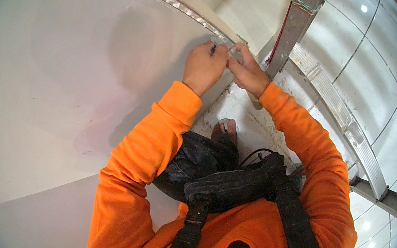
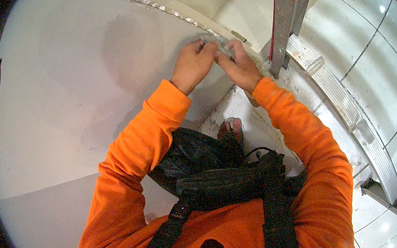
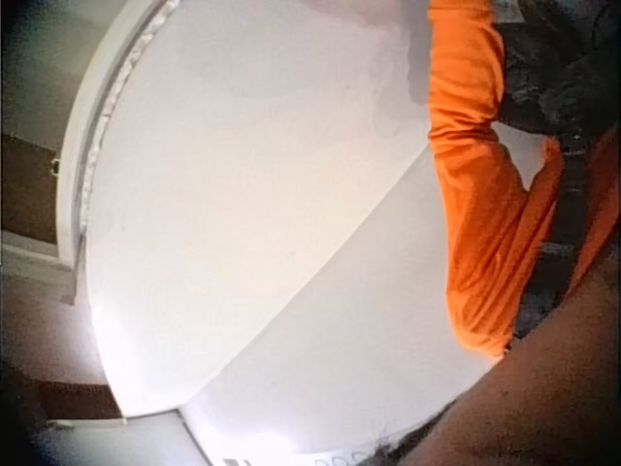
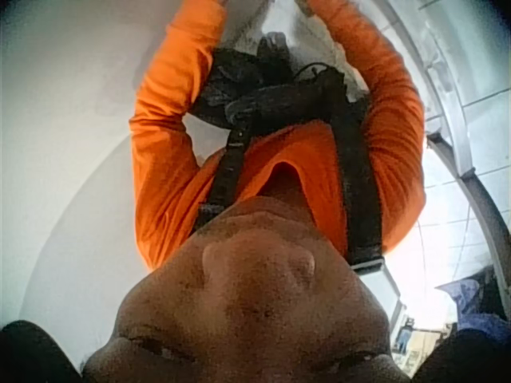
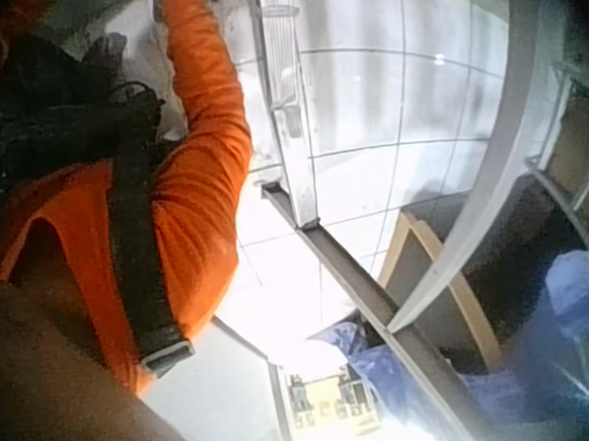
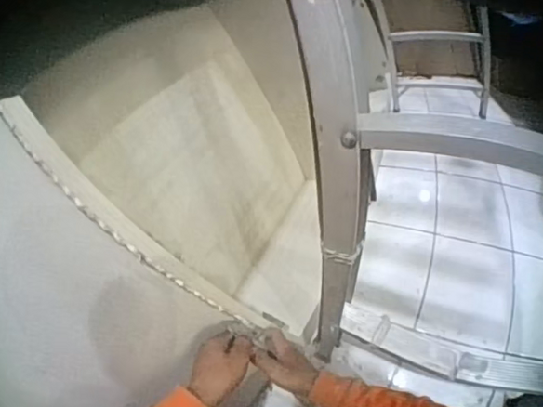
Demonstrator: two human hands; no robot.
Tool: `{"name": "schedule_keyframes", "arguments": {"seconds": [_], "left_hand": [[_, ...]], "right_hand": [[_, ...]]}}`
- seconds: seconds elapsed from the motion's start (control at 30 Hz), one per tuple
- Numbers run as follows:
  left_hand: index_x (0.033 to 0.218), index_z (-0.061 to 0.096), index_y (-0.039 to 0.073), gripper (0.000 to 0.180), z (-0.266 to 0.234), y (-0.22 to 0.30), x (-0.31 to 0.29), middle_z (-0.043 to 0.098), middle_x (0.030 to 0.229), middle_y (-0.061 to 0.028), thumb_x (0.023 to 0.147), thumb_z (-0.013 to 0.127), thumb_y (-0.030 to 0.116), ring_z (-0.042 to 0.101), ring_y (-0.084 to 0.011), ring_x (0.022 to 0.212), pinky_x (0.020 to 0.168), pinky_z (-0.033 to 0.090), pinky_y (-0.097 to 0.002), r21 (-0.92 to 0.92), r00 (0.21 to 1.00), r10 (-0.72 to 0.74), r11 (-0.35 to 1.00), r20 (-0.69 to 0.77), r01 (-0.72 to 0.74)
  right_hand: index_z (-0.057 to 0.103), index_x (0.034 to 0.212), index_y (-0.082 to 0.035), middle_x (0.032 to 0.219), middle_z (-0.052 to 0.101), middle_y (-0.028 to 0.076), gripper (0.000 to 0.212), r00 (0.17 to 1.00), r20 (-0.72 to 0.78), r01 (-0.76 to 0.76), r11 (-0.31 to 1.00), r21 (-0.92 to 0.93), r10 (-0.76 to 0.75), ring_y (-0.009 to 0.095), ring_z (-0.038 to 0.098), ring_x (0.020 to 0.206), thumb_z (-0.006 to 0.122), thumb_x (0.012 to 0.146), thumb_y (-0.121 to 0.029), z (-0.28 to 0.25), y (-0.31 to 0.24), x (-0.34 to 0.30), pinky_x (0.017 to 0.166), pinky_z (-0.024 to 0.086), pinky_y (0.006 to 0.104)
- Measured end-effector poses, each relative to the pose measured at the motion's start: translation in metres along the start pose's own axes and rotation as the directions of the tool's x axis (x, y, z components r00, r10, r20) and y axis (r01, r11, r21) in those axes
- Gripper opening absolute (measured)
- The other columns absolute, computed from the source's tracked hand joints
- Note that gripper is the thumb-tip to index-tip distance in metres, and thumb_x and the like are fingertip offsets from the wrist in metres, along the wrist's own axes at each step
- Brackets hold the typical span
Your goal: The person sits on the floor and applies a white sealant or caulk to the joint between a white wall and the tiled floor. They use their fingers to smooth the bead along the base of the wall, working methodically along the corner.
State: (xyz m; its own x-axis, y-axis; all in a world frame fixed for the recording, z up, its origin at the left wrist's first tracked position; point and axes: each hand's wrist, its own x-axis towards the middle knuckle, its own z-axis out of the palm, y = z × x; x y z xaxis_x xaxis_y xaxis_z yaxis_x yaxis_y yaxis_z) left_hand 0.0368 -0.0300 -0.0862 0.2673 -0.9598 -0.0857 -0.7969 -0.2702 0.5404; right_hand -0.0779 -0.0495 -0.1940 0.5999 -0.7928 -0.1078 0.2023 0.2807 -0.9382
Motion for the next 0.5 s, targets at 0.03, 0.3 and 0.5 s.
{"name": "schedule_keyframes", "arguments": {"seconds": [0.03, 0.3, 0.5], "left_hand": [[0.081, 0.061, -0.007, 0.035, 0.0, -0.003, 0.001, 0.062, 0.07, -0.0179, 0.088, 0.052, 0.026, 0.056, -0.021, 0.065, 0.064, 0.045, -0.0359, -0.009, 1.0, -0.003, 1.0, 0.002, 0.003], [0.081, 0.062, -0.007, 0.034, -0.001, -0.006, 0.003, 0.063, 0.072, -0.0188, 0.088, 0.052, 0.025, 0.057, -0.0213, 0.067, 0.065, 0.045, -0.036, 0.0, 1.0, -0.014, 1.0, 0.011, 0.014], [0.087, 0.063, -0.008, 0.033, -0.013, -0.015, 0.007, 0.064, 0.081, -0.0245, 0.087, 0.049, 0.023, 0.06, -0.0336, 0.076, 0.072, 0.046, -0.0426, 0.102, 0.998, -0.05, 0.994, 0.033, 0.047]], "right_hand": [[0.038, 0.112, -0.01, 0.095, 0.054, 0.015, 0.049, 1.0, 0.005, -0.015, 1.0, 0.02, 0.014, 0.021, 0.051, 0.086, 0.057, 0.09, -0.05, 0.001, -0.001, -0.001, 0.078, 0.044, 0.0358], [0.037, 0.115, -0.01, 0.088, 0.055, 0.014, 0.047, 0.999, -0.022, -0.033, 0.998, 0.046, 0.034, 0.021, 0.052, 0.082, 0.059, 0.091, -0.044, 0.009, 0.004, 0.001, 0.074, 0.044, 0.0357], [0.029, 0.122, -0.01, 0.089, 0.057, 0.015, 0.049, 0.97, -0.235, 0.109, 0.969, 0.22, -0.056, 0.023, 0.056, 0.082, 0.06, 0.091, -0.03, 0.062, 0.04, 0.011, 0.074, 0.046, 0.0363]]}}
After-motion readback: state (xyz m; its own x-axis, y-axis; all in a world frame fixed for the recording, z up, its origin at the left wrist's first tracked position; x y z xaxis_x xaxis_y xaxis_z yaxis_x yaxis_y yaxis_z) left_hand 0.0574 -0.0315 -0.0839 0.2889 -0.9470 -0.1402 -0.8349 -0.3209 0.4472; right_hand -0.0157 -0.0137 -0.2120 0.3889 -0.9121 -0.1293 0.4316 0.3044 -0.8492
